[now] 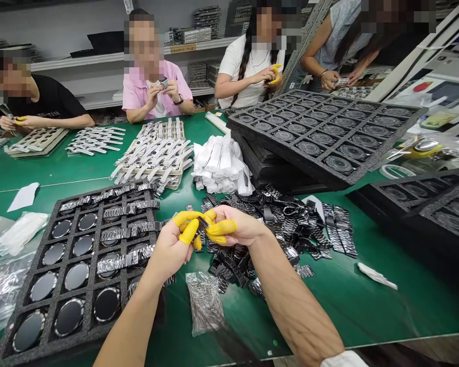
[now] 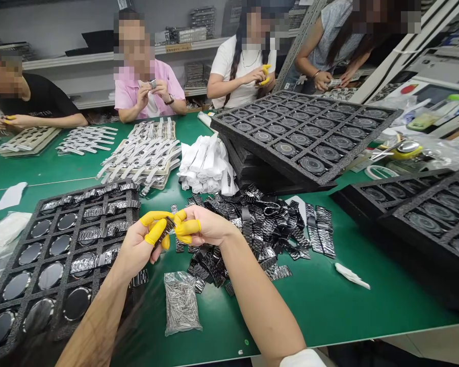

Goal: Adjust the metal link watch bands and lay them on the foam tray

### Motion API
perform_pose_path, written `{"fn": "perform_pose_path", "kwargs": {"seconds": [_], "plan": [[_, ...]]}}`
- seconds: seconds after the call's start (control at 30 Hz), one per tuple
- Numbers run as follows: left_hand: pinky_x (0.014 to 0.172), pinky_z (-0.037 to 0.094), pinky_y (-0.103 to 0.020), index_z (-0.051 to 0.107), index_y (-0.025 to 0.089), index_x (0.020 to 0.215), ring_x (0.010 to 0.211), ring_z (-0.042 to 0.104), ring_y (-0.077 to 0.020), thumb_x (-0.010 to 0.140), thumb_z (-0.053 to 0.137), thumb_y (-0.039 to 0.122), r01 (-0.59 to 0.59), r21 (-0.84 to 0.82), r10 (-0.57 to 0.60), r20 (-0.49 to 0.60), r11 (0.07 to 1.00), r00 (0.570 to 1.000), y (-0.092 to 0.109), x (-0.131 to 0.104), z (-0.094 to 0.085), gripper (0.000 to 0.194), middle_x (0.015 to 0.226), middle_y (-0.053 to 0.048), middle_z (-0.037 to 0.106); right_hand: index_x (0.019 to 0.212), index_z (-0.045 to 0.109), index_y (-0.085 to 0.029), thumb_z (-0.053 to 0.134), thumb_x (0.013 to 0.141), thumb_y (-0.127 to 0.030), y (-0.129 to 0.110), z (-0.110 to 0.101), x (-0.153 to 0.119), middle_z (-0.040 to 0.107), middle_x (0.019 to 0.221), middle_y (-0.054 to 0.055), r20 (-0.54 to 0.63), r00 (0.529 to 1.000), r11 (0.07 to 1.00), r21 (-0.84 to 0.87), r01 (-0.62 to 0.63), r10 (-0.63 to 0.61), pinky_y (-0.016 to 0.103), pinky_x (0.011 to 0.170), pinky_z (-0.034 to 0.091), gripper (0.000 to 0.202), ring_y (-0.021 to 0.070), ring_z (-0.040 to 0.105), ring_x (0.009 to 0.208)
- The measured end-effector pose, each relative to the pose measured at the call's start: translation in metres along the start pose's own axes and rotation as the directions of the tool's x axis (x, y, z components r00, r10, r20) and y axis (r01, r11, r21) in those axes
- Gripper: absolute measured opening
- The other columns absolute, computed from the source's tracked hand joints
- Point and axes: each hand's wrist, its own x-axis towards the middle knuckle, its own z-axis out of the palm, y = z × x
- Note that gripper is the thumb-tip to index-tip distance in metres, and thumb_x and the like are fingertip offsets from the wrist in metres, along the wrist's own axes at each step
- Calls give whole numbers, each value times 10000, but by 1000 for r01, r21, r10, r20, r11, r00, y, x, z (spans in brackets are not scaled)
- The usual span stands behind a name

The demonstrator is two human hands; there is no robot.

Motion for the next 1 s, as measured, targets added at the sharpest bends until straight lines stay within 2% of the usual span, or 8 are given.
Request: {"fn": "perform_pose_path", "kwargs": {"seconds": [0.27,0.47,0.6,0.73,0.83,0.9,0.93,1.0], "plan": [[343,313,-159,619,152,1142,325,406,-49,893,700,644,25,-69,-27,-28,997,999,1,1,1,557,568,65,598,702,532,-170,879,762,-423,-1,4,5,593,519,-56,-109,993,999,18,38,-36,138,325,232,434,11,326,329],[295,274,-152,595,189,1064,289,382,-51,840,764,625,32,-227,-55,-93,973,994,-2,3,2,519,550,82,593,776,603,-163,864,793,-538,-3,22,7,710,606,5,-255,955,988,-73,139,-154,156,310,365,457,65,514,354],[293,274,-148,590,195,1028,292,399,-49,816,786,626,14,-261,-43,-106,965,993,0,3,4,519,572,76,614,829,582,-189,866,772,-601,4,34,13,697,585,-11,-371,897,970,-131,205,-240,171,330,384,503,88,537,367],[285,228,-146,593,189,932,270,327,-43,805,809,561,96,-385,-121,-40,918,992,6,0,-1,448,491,97,534,833,574,-207,884,763,-583,13,35,20,632,606,-43,-472,792,915,-302,267,-387,192,406,416,492,93,523,450],[293,200,-152,608,178,865,275,278,-39,800,795,517,162,-465,-158,47,871,986,9,0,-6,393,460,86,496,1025,681,-228,936,724,-528,14,24,20,709,974,40,-372,707,777,-478,409,-601,254,645,554,496,169,661,835],[302,204,-170,658,160,873,285,284,-50,794,745,544,230,-492,-163,175,840,971,11,0,-8,401,456,57,502,1119,728,-267,911,779,-493,14,17,17,674,1268,84,-202,717,684,-547,483,-668,341,875,580,447,222,642,1122],[307,223,-185,688,148,895,294,311,-62,797,709,567,253,-488,-153,237,836,960,13,0,-8,431,477,31,535,1092,751,-277,877,825,-489,14,15,16,656,1331,87,-130,729,658,-556,508,-672,385,962,562,364,237,623,1190],[364,380,-240,738,131,958,380,490,-119,830,636,602,225,-434,-107,279,873,954,20,-4,-8,499,616,-54,668,960,776,-277,811,890,-504,14,15,14,683,1290,87,-77,726,642,-536,548,-684,451,1048,528,240,260,615,1235]]}}
